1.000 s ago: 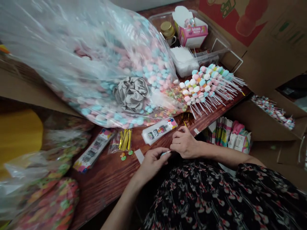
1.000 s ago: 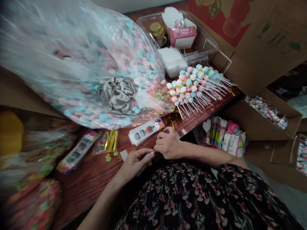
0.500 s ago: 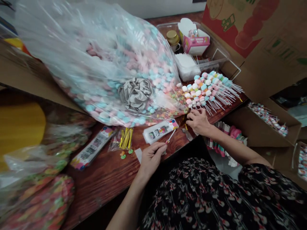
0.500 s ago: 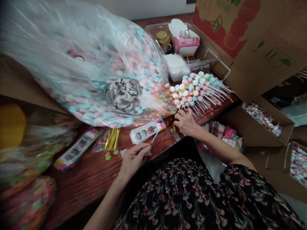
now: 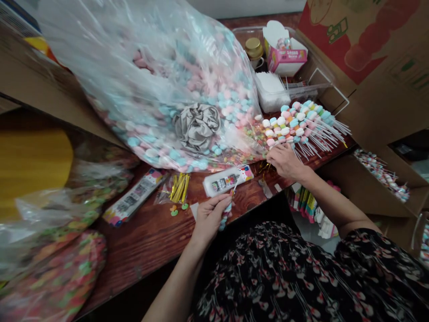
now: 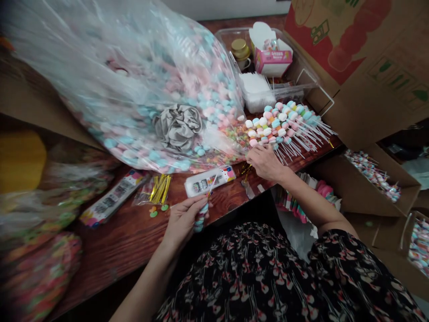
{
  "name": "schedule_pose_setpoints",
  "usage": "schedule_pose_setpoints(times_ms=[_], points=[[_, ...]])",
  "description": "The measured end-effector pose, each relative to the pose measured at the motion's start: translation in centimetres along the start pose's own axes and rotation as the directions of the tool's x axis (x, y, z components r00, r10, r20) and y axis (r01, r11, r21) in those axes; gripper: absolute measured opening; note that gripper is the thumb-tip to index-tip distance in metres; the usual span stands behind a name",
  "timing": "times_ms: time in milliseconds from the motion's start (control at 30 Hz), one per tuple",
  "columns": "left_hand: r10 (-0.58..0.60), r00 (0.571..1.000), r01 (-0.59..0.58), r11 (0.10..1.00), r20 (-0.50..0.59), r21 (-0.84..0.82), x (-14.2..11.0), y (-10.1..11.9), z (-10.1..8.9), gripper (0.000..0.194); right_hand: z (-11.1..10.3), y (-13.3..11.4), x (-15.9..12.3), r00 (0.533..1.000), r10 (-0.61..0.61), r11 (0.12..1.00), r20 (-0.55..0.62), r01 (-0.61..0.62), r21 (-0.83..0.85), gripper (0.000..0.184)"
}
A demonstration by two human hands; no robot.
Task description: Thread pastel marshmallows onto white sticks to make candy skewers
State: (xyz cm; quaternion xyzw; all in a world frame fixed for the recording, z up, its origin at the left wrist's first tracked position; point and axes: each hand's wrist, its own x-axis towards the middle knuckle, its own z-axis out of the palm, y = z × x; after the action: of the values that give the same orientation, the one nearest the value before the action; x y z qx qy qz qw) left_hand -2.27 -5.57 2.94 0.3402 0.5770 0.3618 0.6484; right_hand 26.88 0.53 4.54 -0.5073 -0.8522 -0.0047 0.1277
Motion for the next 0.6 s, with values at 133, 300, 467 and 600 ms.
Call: schedule_pose_setpoints(times_ms=[133,300,467,600], points=[[-0.019,0.999,0.021,0.997,0.025,-0.079,0.3,0.3,0.5,0.030,0.1,-0.2,-0.7,0.998,-0.067,0.997,0.013,0.068,-0.030,0.017],[-0.041,0.999,0.042,0.997,0.016,-0.068,0.5,-0.2,1.0,0.032,2.0,-0.6,-0.8,0.989,-0.120,0.987,0.083,0.128,-0.101,0.021],[-0.013,0.999,0.014,1.000,0.046,-0.025,0.6,-0.9,1.2,0.030,1.6,0.0,-0.1,0.988,-0.137,0.987,0.070,0.142,-0.077,0.021],[-0.021,0.999,0.024,0.997,0.031,-0.078,0.7,-0.8,1.0,0.030,0.9,0.3,-0.2,0.999,-0.045,0.995,-0.016,0.043,-0.088,0.019]])
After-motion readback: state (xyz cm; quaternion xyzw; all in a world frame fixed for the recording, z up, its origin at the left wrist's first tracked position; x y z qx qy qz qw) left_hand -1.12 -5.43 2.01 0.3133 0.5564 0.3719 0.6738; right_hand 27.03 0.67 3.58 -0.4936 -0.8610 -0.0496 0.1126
